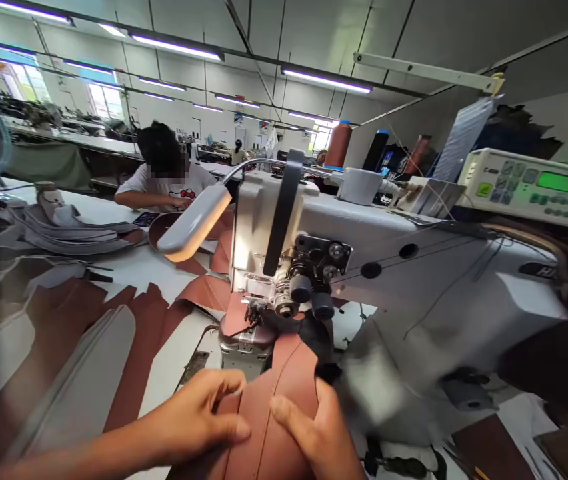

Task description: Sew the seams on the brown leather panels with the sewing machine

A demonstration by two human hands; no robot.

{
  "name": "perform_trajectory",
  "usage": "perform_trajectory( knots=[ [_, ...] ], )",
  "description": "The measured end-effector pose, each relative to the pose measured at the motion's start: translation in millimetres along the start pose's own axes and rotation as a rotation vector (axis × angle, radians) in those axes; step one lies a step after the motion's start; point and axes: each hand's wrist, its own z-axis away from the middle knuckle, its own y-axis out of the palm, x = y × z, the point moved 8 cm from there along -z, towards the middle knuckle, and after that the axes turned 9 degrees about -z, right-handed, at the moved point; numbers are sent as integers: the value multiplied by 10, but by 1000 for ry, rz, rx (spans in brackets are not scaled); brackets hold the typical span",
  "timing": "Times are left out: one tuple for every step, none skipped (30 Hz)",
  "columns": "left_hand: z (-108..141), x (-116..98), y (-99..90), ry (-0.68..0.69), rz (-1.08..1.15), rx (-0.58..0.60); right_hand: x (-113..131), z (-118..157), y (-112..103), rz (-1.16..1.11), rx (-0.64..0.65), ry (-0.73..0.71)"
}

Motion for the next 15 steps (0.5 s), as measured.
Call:
perform_trajectory(
  knots=[
    [-44,-66,-83,26,-47,-54,143,-76,17,48,-17,-58],
    [-80,-129,-179,50,-99,-115,234,-165,45,76,-21,-71],
    [-110,-184,-276,67,-152,-174,305,-260,82,90,-13,-87],
    [-135,-230,-364,78,-203,-224,349,-352,123,92,2,-95],
    [-158,-266,-443,85,-251,-268,367,-439,164,78,22,-94],
    [-178,-293,-511,87,-294,-305,373,-516,203,59,42,-97],
    [-197,-311,-567,87,-331,-334,372,-582,232,43,55,-103],
    [-215,-322,-611,84,-363,-354,371,-637,251,32,59,-112],
    [-233,-327,-648,79,-391,-369,372,-681,261,34,57,-123],
    [-248,-326,-679,72,-415,-382,383,-715,261,47,45,-140],
    [-262,-319,-708,62,-435,-393,402,-740,257,65,33,-160],
    [-274,-309,-734,52,-452,-402,426,-757,254,83,27,-180],
    [-287,-296,-757,40,-467,-407,450,-768,257,95,32,-193],
    [-300,-283,-776,30,-480,-408,474,-774,266,96,45,-202],
    [-315,-273,-791,24,-494,-405,499,-776,278,93,66,-209]
  ],
)
